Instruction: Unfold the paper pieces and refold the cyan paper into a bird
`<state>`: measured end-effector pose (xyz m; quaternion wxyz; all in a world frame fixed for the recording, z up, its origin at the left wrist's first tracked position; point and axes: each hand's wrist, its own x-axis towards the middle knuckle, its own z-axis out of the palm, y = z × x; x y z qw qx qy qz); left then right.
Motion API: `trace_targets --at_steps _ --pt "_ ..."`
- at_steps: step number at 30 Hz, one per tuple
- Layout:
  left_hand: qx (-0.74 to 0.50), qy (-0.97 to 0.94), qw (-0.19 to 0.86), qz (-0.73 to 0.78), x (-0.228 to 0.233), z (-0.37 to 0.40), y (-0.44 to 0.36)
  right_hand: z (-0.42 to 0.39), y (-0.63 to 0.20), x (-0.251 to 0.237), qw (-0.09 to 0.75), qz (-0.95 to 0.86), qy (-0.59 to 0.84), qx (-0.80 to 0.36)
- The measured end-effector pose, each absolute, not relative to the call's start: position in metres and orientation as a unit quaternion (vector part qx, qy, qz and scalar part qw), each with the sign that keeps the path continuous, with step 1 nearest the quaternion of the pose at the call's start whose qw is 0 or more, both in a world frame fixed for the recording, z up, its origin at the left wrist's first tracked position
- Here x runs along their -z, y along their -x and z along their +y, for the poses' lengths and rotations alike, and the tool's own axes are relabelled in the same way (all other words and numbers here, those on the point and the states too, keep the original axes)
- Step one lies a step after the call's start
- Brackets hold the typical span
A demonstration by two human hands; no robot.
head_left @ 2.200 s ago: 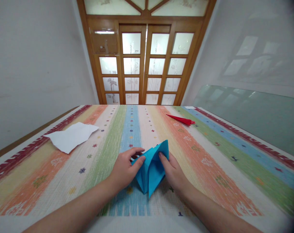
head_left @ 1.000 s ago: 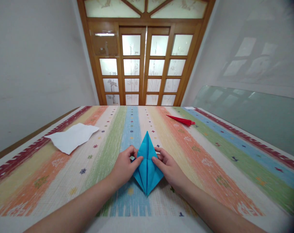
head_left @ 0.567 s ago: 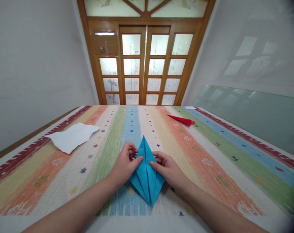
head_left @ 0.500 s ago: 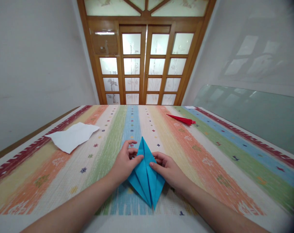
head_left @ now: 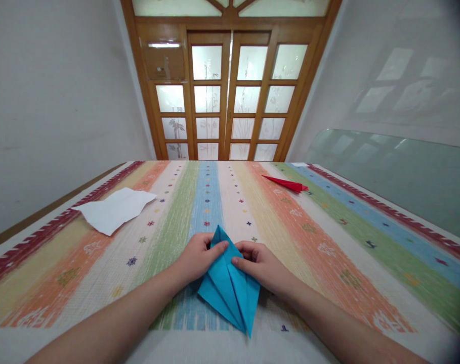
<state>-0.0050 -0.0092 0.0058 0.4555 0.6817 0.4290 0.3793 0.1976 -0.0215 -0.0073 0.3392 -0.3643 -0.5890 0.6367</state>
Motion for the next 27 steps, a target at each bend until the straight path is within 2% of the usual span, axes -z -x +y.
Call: trace_targets --at_steps 10,16,20,25,27 --pt "-0.459 -0.600 0.477 0.449 -0.005 -0.007 0.010 -0.020 -0.199 0.002 0.316 -0.625 0.414 -0.582" --pt "-0.516 -0.594 0.400 0.470 -0.013 -0.005 0.015 -0.021 -0.200 0.003 0.304 -0.634 0.410 -0.582" --pt "-0.534 -0.564 0.412 0.476 -0.016 -0.003 0.015 -0.023 -0.200 0.000 0.300 -0.633 0.416 -0.580" --pt "-0.552 -0.518 0.474 0.449 -0.015 0.001 0.014 -0.020 -0.202 0.000 0.347 -0.631 0.424 -0.550" --pt "-0.588 -0.503 0.451 0.444 -0.016 0.000 0.015 -0.016 -0.204 0.001 0.398 -0.600 0.434 -0.542"
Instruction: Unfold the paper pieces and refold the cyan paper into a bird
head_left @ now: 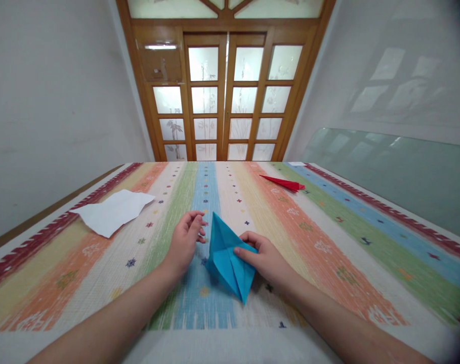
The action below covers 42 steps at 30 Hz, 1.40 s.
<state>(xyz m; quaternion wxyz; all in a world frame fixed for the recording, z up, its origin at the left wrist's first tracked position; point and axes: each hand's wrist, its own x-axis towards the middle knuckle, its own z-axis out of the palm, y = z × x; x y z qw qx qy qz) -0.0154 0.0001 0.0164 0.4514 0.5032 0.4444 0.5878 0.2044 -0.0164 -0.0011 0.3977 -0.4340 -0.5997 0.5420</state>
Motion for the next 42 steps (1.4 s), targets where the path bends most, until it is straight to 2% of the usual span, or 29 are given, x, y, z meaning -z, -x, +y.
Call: trace_targets --at_steps 3,7,13,18,23,29,38,40,42 --pt "-0.600 -0.554 0.352 0.457 -0.021 -0.006 0.018 -0.012 -0.209 0.002 0.473 -0.537 0.459 -0.526" --pt "-0.520 -0.675 0.282 0.442 -0.025 -0.017 0.015 -0.009 -0.213 0.000 0.497 -0.502 0.464 -0.534" --pt "-0.504 -0.629 0.394 0.442 -0.015 -0.015 0.009 -0.014 -0.207 -0.007 0.506 -0.567 0.439 -0.479" --pt "-0.446 -0.646 0.497 0.371 -0.016 -0.021 0.000 -0.024 -0.201 -0.015 0.502 -0.638 0.427 -0.399" --pt "-0.464 -0.528 0.619 0.350 -0.014 -0.022 -0.007 -0.030 -0.203 -0.017 0.522 -0.708 0.384 -0.281" --pt "-0.388 -0.435 0.743 0.329 -0.022 -0.012 0.003 -0.030 -0.210 -0.018 0.424 -0.831 0.339 -0.124" --pt "-0.313 -0.506 0.705 0.384 -0.015 -0.006 0.019 -0.031 -0.214 -0.019 0.294 -0.886 0.343 -0.108" --pt "-0.302 -0.509 0.710 0.382 -0.013 -0.004 0.021 -0.032 -0.215 -0.020 0.289 -0.885 0.341 -0.130" --pt "-0.294 -0.524 0.707 0.373 -0.014 -0.004 0.022 -0.032 -0.216 -0.020 0.320 -0.867 0.352 -0.147"
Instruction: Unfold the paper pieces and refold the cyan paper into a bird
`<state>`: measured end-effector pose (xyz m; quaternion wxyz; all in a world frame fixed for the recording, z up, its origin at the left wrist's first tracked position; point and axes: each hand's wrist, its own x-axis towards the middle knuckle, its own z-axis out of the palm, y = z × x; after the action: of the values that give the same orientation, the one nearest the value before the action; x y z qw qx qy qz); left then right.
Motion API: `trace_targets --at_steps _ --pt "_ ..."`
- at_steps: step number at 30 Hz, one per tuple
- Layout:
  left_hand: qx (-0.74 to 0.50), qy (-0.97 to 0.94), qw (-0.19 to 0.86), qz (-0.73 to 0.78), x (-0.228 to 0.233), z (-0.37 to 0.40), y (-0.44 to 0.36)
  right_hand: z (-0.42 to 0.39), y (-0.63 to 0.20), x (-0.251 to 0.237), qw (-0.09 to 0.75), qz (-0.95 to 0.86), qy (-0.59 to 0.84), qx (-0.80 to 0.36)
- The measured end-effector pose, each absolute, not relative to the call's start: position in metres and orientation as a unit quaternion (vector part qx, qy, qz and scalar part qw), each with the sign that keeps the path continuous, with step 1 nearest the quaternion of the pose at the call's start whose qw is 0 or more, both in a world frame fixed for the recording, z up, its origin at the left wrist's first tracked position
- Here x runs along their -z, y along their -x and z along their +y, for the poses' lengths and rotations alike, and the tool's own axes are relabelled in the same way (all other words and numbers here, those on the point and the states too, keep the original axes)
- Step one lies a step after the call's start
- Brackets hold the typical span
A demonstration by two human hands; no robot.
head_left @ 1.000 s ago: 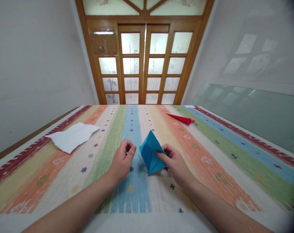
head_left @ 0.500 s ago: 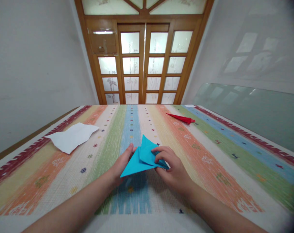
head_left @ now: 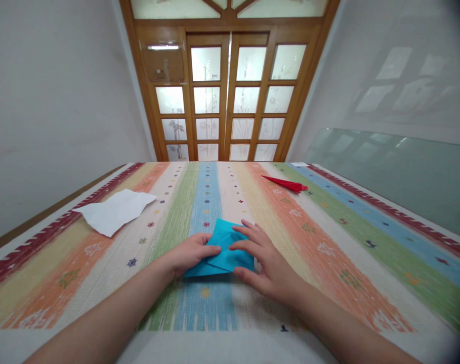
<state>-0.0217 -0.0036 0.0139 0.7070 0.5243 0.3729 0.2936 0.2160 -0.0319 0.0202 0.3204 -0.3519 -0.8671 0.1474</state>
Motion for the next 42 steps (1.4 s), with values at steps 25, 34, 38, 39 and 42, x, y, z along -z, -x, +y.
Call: trace_targets --at_steps 25,34,38,39,42 --pt "-0.342 -0.810 0.176 0.442 -0.021 -0.003 0.024 -0.013 -0.213 0.000 0.324 -0.662 0.487 -0.470" --pt "-0.173 -0.910 0.101 0.362 -0.011 -0.011 0.016 -0.017 -0.213 -0.004 0.269 -0.789 0.518 -0.192" --pt "-0.139 -0.919 0.093 0.358 -0.008 -0.008 0.019 -0.015 -0.216 -0.002 0.281 -0.813 0.480 -0.174" --pt "-0.135 -0.919 0.093 0.358 -0.007 -0.007 0.019 -0.015 -0.216 -0.002 0.284 -0.820 0.465 -0.174" --pt "-0.133 -0.919 0.090 0.361 -0.006 -0.007 0.020 -0.016 -0.216 -0.003 0.265 -0.850 0.419 -0.176"
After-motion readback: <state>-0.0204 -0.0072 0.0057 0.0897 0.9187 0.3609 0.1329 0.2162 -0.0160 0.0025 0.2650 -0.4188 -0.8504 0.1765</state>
